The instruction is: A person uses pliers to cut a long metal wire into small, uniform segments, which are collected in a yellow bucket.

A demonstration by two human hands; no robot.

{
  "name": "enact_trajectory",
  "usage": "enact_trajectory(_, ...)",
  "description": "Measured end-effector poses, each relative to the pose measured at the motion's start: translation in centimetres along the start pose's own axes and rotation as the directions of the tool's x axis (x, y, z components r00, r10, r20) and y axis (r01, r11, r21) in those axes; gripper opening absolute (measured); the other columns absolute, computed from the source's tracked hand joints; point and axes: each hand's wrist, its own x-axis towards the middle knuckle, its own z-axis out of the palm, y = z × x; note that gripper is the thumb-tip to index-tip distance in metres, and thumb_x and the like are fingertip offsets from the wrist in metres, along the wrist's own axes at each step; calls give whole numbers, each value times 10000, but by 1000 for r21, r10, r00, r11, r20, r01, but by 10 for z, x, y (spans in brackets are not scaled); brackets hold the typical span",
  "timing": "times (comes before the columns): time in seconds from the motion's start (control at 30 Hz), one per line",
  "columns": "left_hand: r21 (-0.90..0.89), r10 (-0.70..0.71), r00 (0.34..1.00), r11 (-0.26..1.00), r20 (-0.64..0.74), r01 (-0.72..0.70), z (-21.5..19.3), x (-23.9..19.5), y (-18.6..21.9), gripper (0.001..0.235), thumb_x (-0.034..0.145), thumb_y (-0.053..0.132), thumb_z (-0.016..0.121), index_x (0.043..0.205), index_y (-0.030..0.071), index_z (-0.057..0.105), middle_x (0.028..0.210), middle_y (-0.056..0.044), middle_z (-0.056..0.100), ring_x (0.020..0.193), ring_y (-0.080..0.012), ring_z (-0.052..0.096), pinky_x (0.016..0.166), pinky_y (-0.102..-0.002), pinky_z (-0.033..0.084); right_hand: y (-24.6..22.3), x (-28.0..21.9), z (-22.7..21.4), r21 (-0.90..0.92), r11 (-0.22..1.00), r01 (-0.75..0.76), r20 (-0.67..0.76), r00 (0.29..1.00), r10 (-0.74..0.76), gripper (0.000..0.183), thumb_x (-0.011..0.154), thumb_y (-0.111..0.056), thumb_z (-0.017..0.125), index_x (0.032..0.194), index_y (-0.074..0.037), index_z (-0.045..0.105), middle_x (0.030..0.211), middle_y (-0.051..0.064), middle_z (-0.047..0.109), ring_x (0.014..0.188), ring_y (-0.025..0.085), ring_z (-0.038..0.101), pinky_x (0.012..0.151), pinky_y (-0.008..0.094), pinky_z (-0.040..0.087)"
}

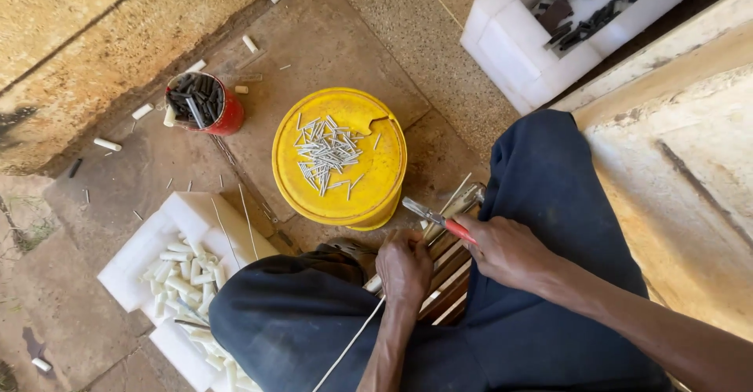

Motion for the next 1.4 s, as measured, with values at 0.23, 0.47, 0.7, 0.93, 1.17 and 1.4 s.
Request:
enact_trajectory(0.23, 22, -29, 999, 999, 34, 28, -1, -3, -12, 37, 790, 154, 760, 800, 184, 780, 774, -77, 669, 817, -401, 716, 723, -505, 577, -5, 2, -19, 30, 994, -106, -81, 991, 108, 465, 947, -208, 588, 1411, -225, 554, 843, 234, 751, 685, 417, 749, 569, 474, 588)
enact_trajectory(0.47, 48, 31, 999, 998, 6, -31, -6, -17, 0, 17, 862, 152, 651, 860, 141, 662, 892, -106, 638, 776, -481, 691, 710, -600, 553, -22, -11, -19, -10, 996, -88, 18, 996, 88, 532, 974, -218, 550, 1500, -247, 474, 879, 240, 757, 634, 377, 739, 535, 428, 581)
enact_trajectory(0.7, 50, 178, 983, 983, -47, -176, 11, -16, -22, 75, 902, 155, 609, 841, 114, 596, 912, -117, 635, 682, -518, 668, 614, -621, 532, -1, -3, -1, -66, 998, -12, 112, 993, 19, 470, 934, -170, 564, 1403, -154, 564, 910, 202, 782, 662, 344, 761, 544, 441, 612)
enact_trajectory(0.93, 114, 297, 945, 952, -140, -282, 14, -25, -18, 161, 963, 142, 543, 815, 86, 569, 937, -139, 628, 646, -479, 681, 555, -573, 549, -27, -8, -18, -19, 1000, 0, 35, 999, 1, 359, 946, -163, 569, 1302, -185, 603, 849, 206, 776, 602, 370, 748, 508, 433, 603)
enact_trajectory(1.17, 218, 401, 886, 909, -234, -354, 25, -29, -24, 128, 911, 91, 538, 790, 128, 556, 944, -76, 606, 610, -376, 677, 497, -456, 552, -30, -4, -21, -111, 994, 17, 110, 994, -5, 369, 964, -162, 550, 1331, -141, 584, 908, 231, 765, 662, 359, 767, 554, 438, 639)
enact_trajectory(1.4, 244, 448, 859, 887, -249, -392, 34, -19, -30, 97, 879, 45, 543, 807, 97, 580, 972, -86, 626, 637, -363, 686, 489, -460, 545, 5, 13, 3, -191, 980, 60, 149, 988, -32, 406, 928, -144, 565, 1332, -111, 588, 941, 251, 752, 695, 385, 764, 558, 479, 634)
